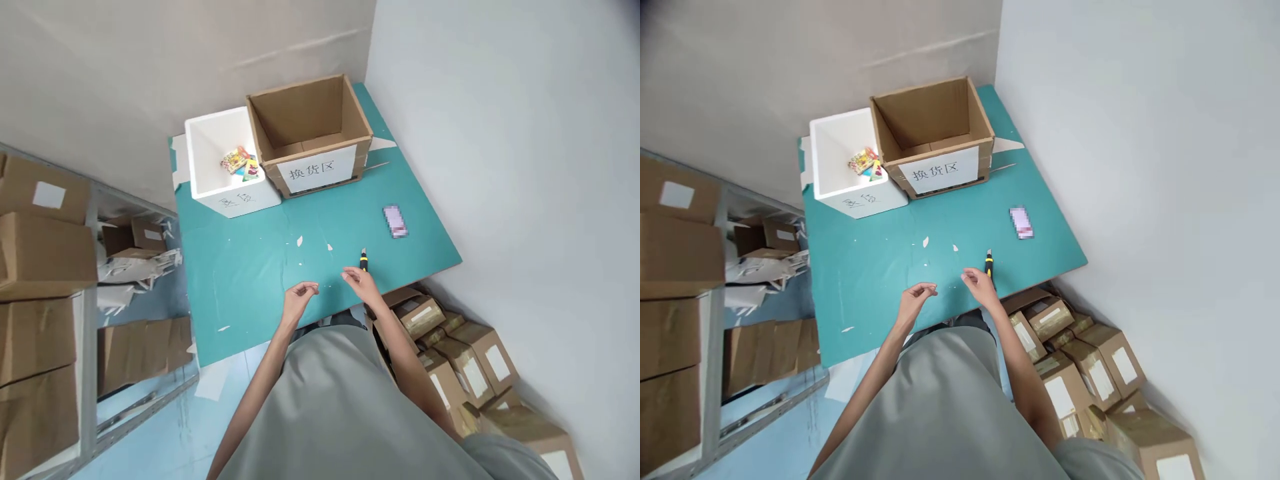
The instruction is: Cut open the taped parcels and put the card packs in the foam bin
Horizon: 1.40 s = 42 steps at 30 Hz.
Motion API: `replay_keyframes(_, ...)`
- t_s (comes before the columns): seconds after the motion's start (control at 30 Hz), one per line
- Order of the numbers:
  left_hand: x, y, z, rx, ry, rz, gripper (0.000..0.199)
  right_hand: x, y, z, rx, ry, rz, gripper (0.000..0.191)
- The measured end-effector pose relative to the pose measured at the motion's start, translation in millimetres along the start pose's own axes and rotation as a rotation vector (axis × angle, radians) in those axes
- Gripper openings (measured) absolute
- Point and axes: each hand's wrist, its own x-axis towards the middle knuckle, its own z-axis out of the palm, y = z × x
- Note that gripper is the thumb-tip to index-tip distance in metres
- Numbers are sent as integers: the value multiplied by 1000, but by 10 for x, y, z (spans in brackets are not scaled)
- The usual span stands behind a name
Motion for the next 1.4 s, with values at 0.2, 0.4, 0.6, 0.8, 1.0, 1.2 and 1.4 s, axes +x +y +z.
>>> replay_keyframes(0.2, -108, -65, -29, 76, -164, 78, 26, -613, 115, 30, 15, 218, 9, 42)
replay_keyframes(0.4, -313, -344, 172, 93, -406, 114, 32, -1675, 401, 119, 10, 507, 109, 42)
replay_keyframes(0.6, -802, -688, 664, 45, -704, 2, 41, -3037, 735, 403, 83, 771, 270, 51)
replay_keyframes(0.8, -1332, -788, 985, 67, -968, 20, 55, -4072, 1092, 481, 199, 954, 416, 56)
replay_keyframes(1.0, -1589, -914, 1309, 124, -987, 50, 49, -4704, 1509, 23, 197, 1083, 463, 53)
replay_keyframes(1.2, -1858, -1310, 2195, 262, -1007, 133, 40, -5133, 2086, -752, 111, 1185, 590, 38)
replay_keyframes(1.4, -2120, -2220, 3257, 753, -1020, 37, 42, -5265, 2808, -1400, 214, 1147, 760, 26)
